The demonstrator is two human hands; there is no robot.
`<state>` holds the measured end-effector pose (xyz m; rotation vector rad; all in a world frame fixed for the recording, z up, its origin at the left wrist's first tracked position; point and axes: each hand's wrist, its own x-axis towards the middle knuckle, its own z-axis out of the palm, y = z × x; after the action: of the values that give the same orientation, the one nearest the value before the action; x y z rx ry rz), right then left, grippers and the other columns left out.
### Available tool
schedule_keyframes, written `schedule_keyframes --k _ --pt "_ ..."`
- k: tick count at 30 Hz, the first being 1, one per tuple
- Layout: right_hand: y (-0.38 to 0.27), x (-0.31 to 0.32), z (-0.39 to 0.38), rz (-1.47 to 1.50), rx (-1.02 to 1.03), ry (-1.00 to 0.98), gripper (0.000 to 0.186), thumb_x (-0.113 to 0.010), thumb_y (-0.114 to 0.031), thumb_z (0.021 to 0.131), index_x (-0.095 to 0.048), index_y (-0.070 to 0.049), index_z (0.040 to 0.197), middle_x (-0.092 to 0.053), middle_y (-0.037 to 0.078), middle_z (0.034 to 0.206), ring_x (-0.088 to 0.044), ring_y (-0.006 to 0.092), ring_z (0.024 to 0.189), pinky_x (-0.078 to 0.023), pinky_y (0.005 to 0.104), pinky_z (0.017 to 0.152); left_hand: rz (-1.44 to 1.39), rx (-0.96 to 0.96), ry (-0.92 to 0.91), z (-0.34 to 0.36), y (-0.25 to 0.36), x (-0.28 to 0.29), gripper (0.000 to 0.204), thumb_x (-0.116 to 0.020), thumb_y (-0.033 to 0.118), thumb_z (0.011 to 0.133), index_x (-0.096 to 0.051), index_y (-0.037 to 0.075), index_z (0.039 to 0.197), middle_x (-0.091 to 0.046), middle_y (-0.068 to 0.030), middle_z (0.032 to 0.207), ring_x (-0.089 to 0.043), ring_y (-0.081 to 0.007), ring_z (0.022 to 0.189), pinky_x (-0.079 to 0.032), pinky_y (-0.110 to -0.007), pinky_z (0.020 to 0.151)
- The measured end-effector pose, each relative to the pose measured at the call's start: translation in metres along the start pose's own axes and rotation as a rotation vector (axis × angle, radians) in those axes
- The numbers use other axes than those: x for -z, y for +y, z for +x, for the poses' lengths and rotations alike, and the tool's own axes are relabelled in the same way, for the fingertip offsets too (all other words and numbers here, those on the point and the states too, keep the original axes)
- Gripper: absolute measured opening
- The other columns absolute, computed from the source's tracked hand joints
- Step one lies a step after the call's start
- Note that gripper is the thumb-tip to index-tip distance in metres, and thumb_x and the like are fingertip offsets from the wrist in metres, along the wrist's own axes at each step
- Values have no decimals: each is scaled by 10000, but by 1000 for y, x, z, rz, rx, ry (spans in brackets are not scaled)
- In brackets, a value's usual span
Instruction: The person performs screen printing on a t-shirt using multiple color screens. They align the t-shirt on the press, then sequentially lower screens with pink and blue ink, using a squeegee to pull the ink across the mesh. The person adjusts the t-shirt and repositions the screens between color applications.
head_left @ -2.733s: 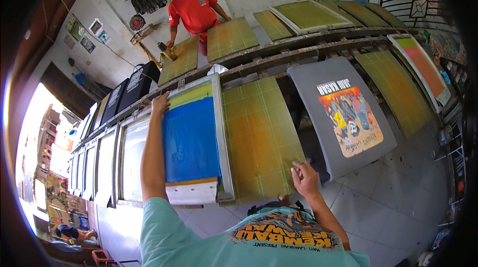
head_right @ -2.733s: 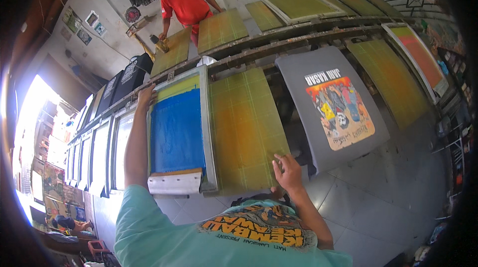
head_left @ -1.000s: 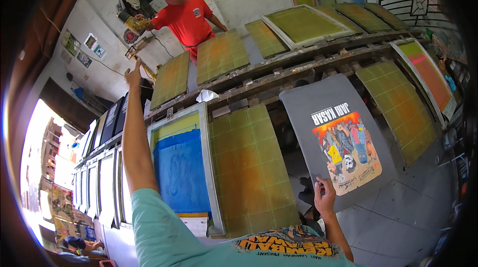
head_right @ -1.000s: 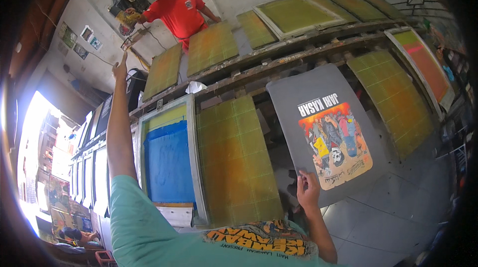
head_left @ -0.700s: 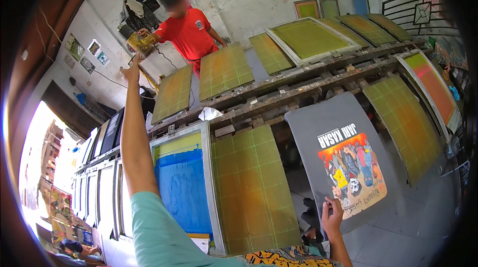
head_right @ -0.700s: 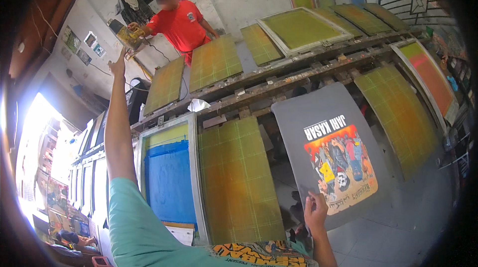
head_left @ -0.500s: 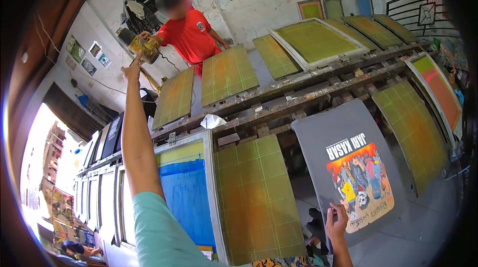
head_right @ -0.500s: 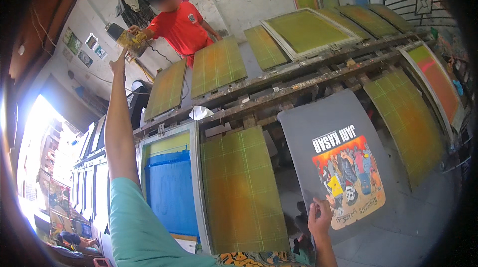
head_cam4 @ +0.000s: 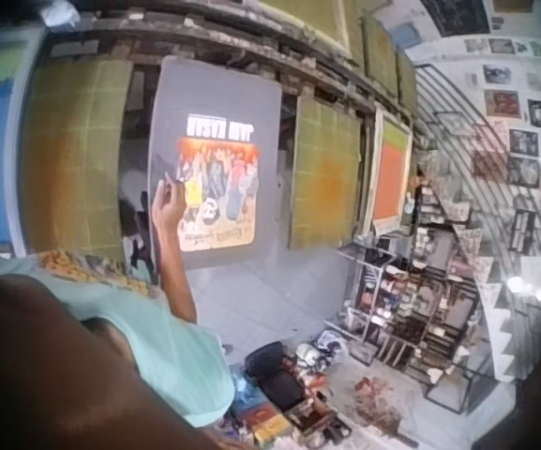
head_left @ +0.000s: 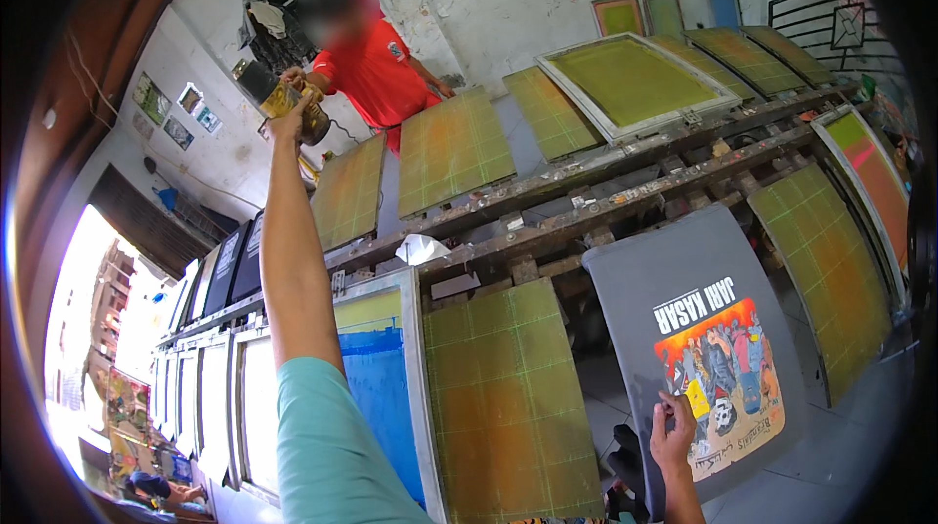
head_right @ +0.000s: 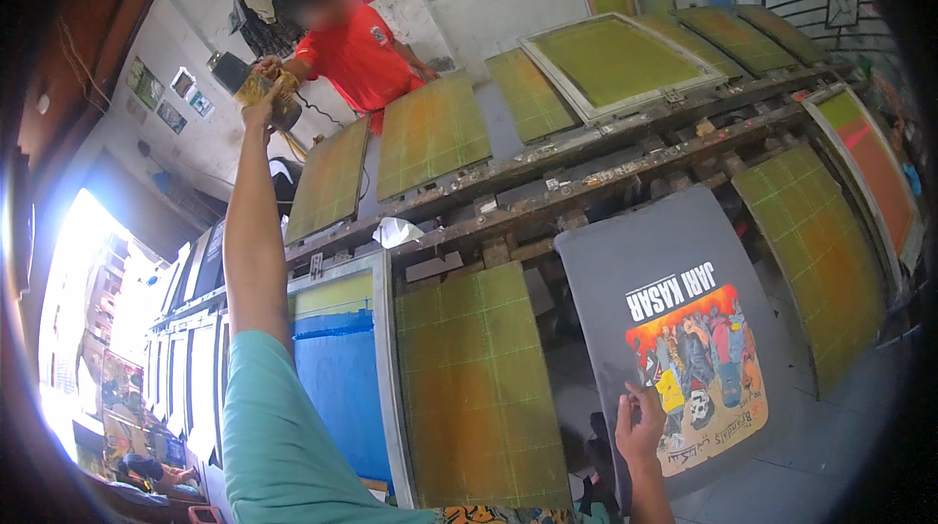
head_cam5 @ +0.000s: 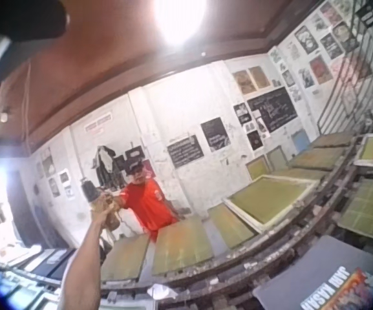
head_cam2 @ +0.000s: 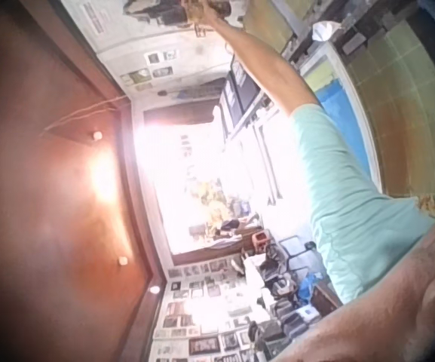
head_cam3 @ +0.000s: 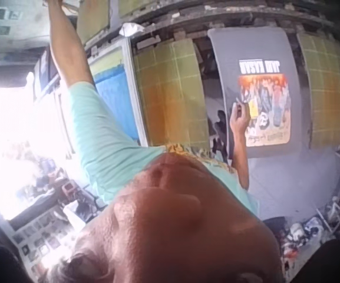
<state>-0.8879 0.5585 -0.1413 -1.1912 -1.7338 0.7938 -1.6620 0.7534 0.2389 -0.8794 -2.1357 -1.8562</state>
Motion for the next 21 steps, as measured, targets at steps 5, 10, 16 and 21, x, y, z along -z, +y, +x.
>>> schedule_keyframes --k 5,10,16,21 --pt "5 14 -2 -65 -62 69 198 -644 -72 944 -675 23 1115 -588 115 847 -591 225 731 -469 322 643 -58 -173 4 -49 6 -48 765 -925 410 662 -651 -20 1234 -712 -120 1133 -687 -210 1019 -553 -358 876" --pt "-10 11 4 3 -30 63 196 -676 -101 938 -694 -6 1108 -625 104 848 -599 209 717 -475 316 650 187 -141 -125 -121 13 -5 548 -879 426 722 -755 4 1048 -748 -89 1003 -701 -172 886 -551 -332 800" --pt "-69 -7 54 -5 276 29 374 -742 -131 884 -647 -58 1238 -642 140 996 -634 289 889 -513 378 790 158 -160 -539 -307 101 32 446 -824 317 806 -699 -17 1075 -726 -88 953 -680 -161 831 -539 -305 776" --pt "-157 -14 89 -105 580 107 661 -786 -263 832 -508 -101 1409 -529 162 1367 -450 367 1309 -395 497 1061 174 -10 -995 -448 227 71 516 -811 243 809 -603 -19 1202 -701 -102 1052 -668 -162 933 -529 -310 838"
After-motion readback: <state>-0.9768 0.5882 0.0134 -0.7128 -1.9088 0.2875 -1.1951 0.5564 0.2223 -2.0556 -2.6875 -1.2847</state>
